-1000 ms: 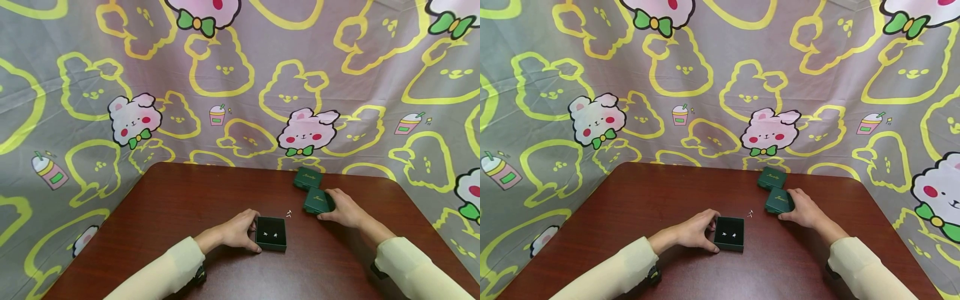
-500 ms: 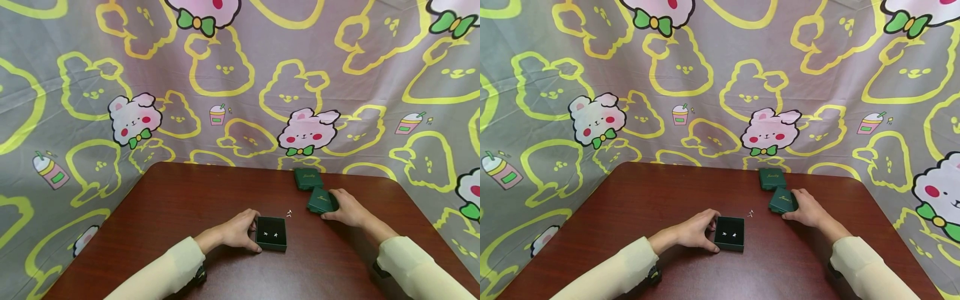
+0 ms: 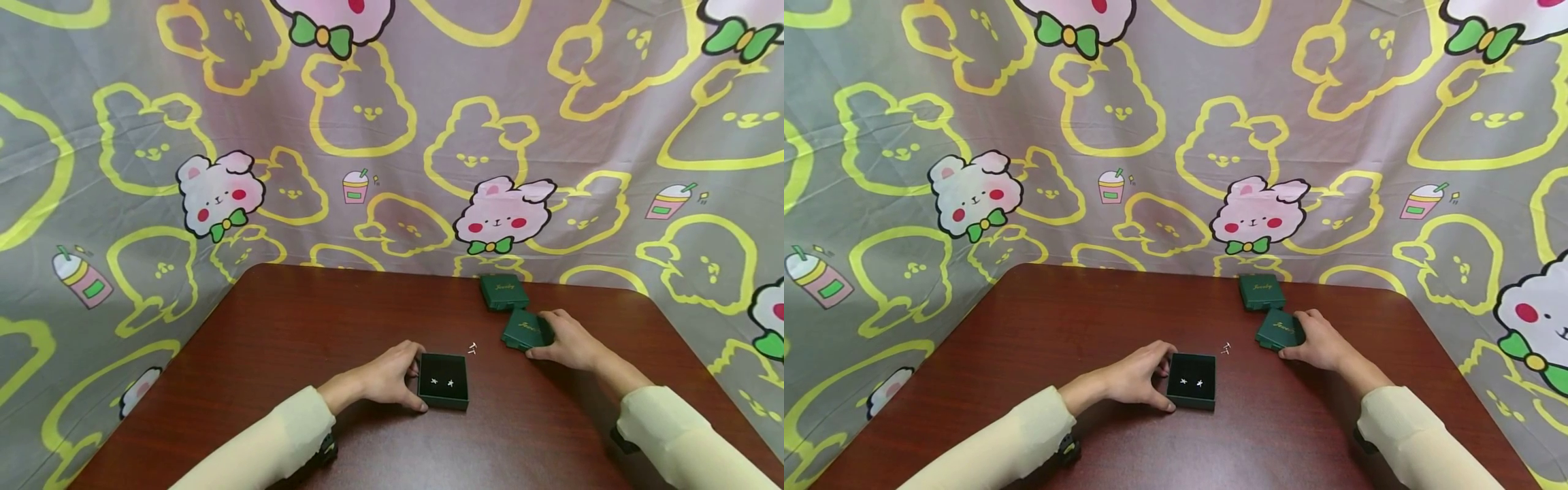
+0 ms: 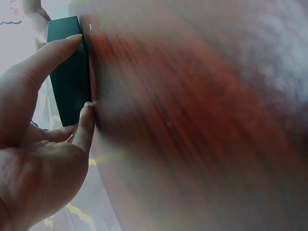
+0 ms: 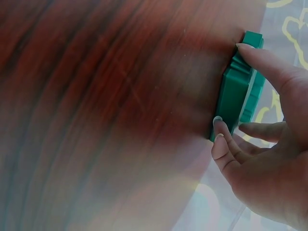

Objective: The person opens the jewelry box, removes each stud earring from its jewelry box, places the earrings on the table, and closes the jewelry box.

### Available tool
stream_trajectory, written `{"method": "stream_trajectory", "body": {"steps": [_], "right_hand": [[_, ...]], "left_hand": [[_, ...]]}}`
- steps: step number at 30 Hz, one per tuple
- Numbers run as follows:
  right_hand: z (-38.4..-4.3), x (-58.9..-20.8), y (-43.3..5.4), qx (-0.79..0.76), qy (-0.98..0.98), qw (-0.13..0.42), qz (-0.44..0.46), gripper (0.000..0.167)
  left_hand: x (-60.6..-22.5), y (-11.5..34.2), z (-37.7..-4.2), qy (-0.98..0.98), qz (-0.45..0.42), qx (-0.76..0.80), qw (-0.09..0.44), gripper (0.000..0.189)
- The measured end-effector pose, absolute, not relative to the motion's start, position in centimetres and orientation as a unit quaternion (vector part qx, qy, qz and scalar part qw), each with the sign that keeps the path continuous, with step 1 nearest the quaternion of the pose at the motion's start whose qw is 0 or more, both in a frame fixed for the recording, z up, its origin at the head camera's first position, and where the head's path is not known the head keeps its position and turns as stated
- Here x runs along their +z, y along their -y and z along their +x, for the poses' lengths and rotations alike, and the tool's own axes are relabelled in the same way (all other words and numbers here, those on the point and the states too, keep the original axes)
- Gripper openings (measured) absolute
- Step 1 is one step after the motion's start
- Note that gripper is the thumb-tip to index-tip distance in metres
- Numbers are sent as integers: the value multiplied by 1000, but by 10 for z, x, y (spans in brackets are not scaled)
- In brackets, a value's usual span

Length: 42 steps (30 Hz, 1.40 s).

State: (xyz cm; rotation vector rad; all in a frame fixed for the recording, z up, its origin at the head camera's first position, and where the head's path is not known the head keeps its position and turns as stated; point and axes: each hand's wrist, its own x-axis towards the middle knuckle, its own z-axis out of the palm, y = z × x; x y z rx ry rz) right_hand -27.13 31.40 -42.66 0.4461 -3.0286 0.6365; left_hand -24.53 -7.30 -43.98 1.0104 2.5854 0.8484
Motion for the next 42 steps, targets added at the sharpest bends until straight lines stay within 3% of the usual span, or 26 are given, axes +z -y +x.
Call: {"method": "stream_trajectory", "body": {"steps": [16,31,42], "right_hand": [[-265,-416,-316,209,963,46,161,86],[-255,-402,-289,220,957,38,186,74],[-241,-400,-273,221,947,29,231,53]], "left_hand": [[-440,74,-245,-883,348,291,119,80],[-439,73,-245,-882,345,295,122,79],[-439,73,-245,-882,346,295,123,79]]}}
